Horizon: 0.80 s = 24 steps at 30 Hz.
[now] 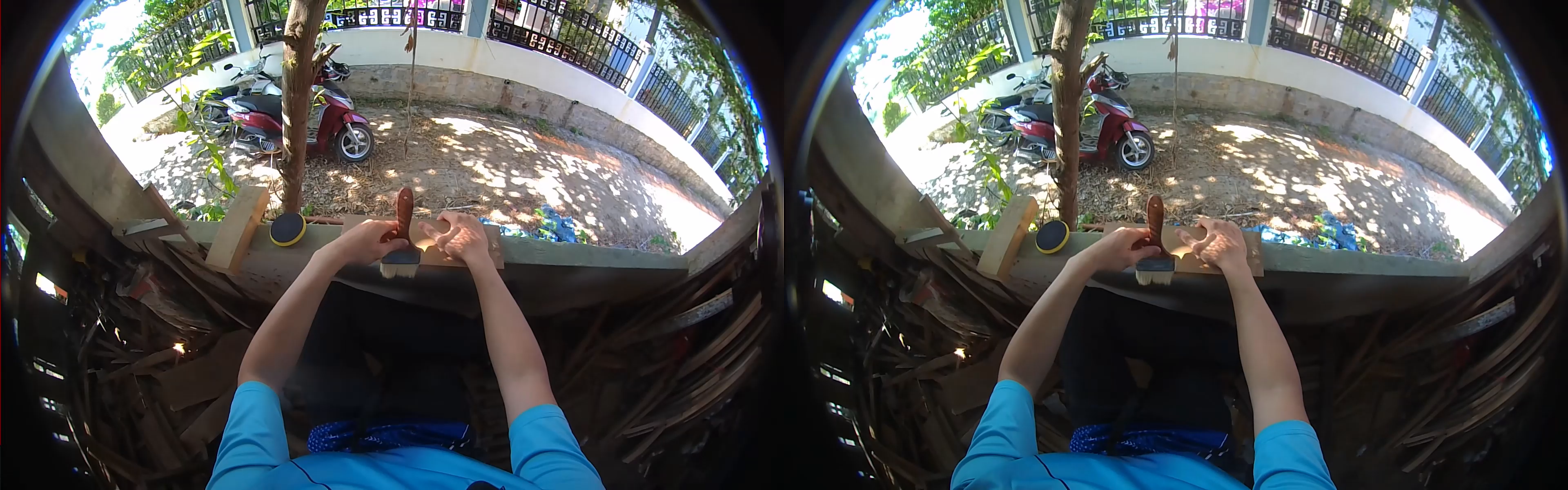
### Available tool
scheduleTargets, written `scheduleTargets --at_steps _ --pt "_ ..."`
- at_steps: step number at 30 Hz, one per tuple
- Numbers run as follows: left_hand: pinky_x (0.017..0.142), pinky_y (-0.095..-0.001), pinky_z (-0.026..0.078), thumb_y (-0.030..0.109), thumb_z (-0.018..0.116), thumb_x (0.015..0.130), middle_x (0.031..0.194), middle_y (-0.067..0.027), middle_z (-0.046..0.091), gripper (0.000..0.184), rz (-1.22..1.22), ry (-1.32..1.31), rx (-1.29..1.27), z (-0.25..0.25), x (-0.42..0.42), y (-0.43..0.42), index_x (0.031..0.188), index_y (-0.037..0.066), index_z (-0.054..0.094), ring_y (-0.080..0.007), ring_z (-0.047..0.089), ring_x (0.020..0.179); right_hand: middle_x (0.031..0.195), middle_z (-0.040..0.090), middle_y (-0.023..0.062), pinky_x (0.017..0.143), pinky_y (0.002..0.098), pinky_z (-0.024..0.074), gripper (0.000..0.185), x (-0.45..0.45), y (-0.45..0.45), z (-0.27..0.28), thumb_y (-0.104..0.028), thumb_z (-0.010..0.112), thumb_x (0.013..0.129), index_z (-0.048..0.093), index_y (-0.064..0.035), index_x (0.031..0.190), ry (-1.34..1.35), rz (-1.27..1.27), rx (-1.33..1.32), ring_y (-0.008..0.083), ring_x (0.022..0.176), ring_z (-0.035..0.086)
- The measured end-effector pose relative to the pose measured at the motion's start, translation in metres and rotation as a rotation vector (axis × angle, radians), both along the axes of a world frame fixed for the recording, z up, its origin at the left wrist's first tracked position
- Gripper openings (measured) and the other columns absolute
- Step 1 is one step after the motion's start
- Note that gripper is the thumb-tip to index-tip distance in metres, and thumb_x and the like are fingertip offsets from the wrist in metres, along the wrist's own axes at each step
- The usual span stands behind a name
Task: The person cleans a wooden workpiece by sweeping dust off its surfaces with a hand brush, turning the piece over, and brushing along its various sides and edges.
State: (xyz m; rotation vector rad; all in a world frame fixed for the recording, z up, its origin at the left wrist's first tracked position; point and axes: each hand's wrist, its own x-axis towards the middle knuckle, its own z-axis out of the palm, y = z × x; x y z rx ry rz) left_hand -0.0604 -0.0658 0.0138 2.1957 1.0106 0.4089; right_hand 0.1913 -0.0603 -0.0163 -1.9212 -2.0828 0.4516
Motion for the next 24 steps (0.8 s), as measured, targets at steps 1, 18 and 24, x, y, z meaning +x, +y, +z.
scheduleTargets --at_steps 1,18,24 --pt "0.080 -0.0419 0.054 0.031 0.068 0.100 0.097 -0.0194 0.075 0.035 0.012 -0.025 -0.003 -0.001 0.000 0.002 0.116 0.000 0.068 -0.0317 0.072 0.089 0.107 0.076 0.0163 0.099 0.0434 0.0512 0.067 0.001 0.000 -0.001 -0.071 0.062 0.088 0.073 -0.0097 0.110 -0.008 0.008 0.015 0.0344 0.108 0.070" --pt "0.082 -0.0419 0.055 0.027 0.068 0.099 0.098 -0.0186 0.075 0.032 -0.033 -0.035 0.052 -0.010 0.016 0.000 0.122 0.004 0.068 -0.0331 0.074 0.090 0.102 0.076 0.0174 0.094 0.0454 0.0530 0.061 0.007 0.005 -0.015 -0.066 0.064 0.089 0.072 -0.0084 0.108 0.081 0.038 0.097 0.0360 0.102 0.071" --pt "0.076 -0.0415 0.054 0.029 0.071 0.098 0.092 -0.0171 0.075 0.031 0.128 -0.161 0.125 -0.018 0.013 0.011 0.114 0.003 0.072 -0.0289 0.073 0.083 0.099 0.076 0.0166 0.093 0.0464 0.0536 0.063 0.006 0.007 -0.018 -0.068 0.065 0.088 0.072 -0.0095 0.108 0.030 0.013 0.093 0.0360 0.100 0.071"
